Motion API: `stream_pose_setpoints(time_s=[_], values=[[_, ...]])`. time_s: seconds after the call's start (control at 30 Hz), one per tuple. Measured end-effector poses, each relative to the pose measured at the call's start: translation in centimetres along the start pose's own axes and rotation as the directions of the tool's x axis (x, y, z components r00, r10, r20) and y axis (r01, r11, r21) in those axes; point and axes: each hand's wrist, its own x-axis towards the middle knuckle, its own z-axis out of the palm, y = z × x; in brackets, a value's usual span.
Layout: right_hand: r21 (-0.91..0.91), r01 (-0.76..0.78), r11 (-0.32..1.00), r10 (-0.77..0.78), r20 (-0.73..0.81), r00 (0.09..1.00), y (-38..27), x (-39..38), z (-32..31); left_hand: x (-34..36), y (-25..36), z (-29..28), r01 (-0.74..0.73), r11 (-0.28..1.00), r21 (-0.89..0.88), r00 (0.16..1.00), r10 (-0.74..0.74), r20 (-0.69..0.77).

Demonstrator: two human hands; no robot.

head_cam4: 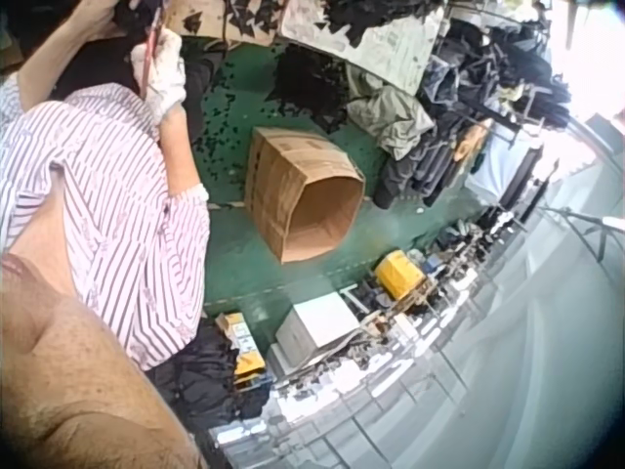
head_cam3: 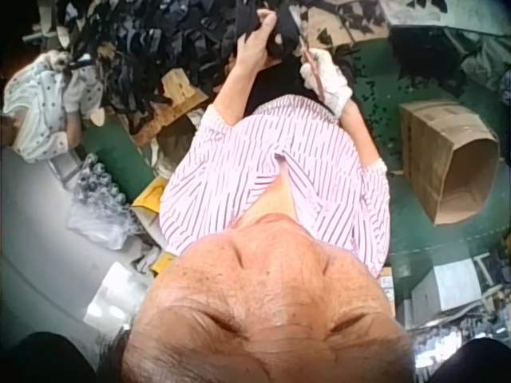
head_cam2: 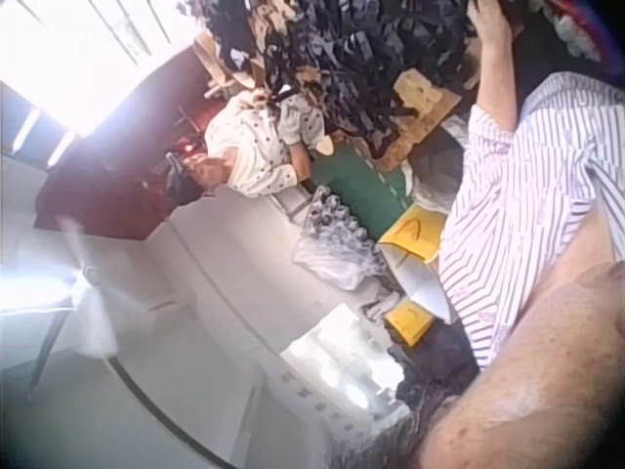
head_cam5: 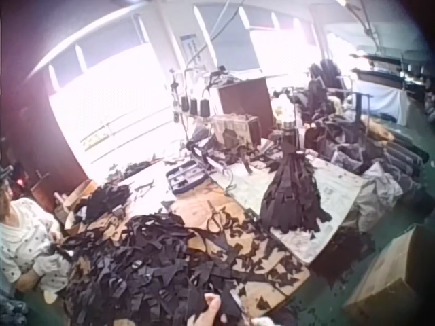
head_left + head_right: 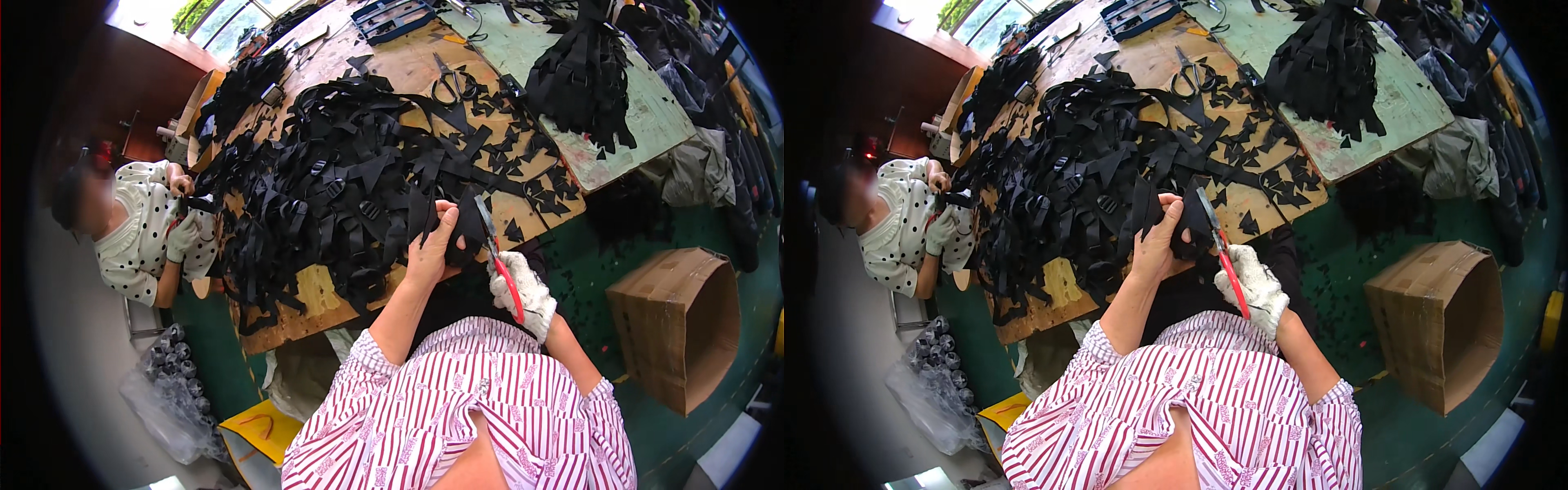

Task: The person uses red-handled scissors to cut black fabric strips into smaller pieces. They repeatedly pick up strips from a pile on the table, cut them, and place the cut pieces back onto the table.

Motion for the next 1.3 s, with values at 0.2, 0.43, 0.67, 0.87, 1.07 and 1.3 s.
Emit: stream_pose_setpoints(time_s=[0.2, 0.43, 0.67, 0.87, 1.07, 1.3], values=[[0.222, -0.072, 0.972, 0.065, 0.039, 0.997, -1.6, -0.5, 0.6, -0.1, -1.2, -0.5, -0.031, 0.986, 0.162, 0.999, 0.032, -0.004], [-0.001, 0.060, 0.998, -0.060, -0.031, 0.998, -2.8, -1.2, 1.2, -0.1, -1.1, 0.1, -0.178, 0.941, 0.289, 0.984, 0.176, 0.034], [-0.134, 0.132, 0.982, -0.148, -0.113, 0.983, -3.1, -1.8, 1.9, -0.1, -1.1, -0.1, -0.162, 0.930, 0.329, 0.987, 0.155, 0.048], [-0.129, -0.014, 0.992, -0.001, -0.123, 0.992, -3.2, -1.7, 2.5, 0.1, -0.9, -0.4, -0.170, 0.925, 0.341, 0.985, 0.170, 0.032], [-0.186, 0.110, 0.976, -0.132, -0.106, 0.986, -3.0, -1.1, 2.3, -0.4, -1.3, -1.0, -0.220, 0.860, 0.460, 0.975, 0.214, 0.066], [-0.209, 0.209, 0.955, -0.248, -0.185, 0.951, -1.8, -0.7, 2.2, -0.8, -1.2, -0.9, -0.007, 0.961, 0.277, 0.996, -0.018, 0.087]])
